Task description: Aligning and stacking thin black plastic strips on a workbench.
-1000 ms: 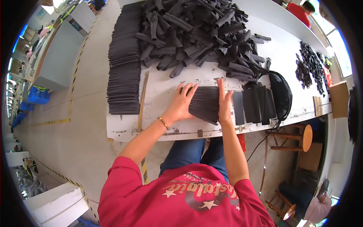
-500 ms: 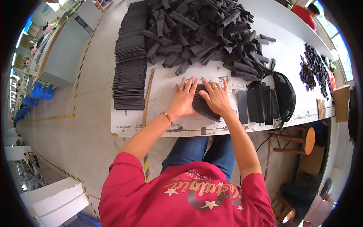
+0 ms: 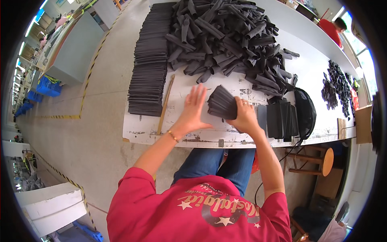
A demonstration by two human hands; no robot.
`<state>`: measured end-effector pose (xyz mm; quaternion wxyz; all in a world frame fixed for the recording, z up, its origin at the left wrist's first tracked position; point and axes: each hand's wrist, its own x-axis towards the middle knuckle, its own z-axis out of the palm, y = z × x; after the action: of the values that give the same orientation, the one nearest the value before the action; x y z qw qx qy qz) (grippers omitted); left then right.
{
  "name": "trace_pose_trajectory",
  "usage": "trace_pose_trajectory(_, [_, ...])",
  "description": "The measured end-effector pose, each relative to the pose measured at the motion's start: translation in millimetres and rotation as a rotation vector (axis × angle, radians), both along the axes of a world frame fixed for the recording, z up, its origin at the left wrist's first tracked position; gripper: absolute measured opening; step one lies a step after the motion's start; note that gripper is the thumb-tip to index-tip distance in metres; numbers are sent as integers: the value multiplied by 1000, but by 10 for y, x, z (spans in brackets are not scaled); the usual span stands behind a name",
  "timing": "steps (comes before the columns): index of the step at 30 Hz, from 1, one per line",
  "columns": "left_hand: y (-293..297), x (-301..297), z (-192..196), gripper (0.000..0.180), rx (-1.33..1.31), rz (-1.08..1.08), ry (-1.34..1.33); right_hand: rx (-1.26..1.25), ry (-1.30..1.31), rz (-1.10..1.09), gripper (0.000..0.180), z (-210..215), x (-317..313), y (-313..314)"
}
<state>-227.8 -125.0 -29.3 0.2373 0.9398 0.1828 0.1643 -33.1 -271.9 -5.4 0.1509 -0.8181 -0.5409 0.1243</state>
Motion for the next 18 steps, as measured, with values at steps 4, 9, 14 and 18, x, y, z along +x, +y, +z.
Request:
trace_pose_trajectory(4, [-72,-240,-172,124,-568,78,-456,62,-226,-12,95,264,-68,-64])
trace_pose_trajectory(9, [29,248,-400,92,-899,19,-616,-143,-128,29,104,-123,-52,-1])
trace_pose_trajectory(14, [-192,507,-693,84,-568,-12,-433,-171,-96,28,111,-102,-191,100])
trace_pose_trajectory(18, [-67,409,-451,84,-734,-82,-482,-133,-149,35,102,-66,-159,-6])
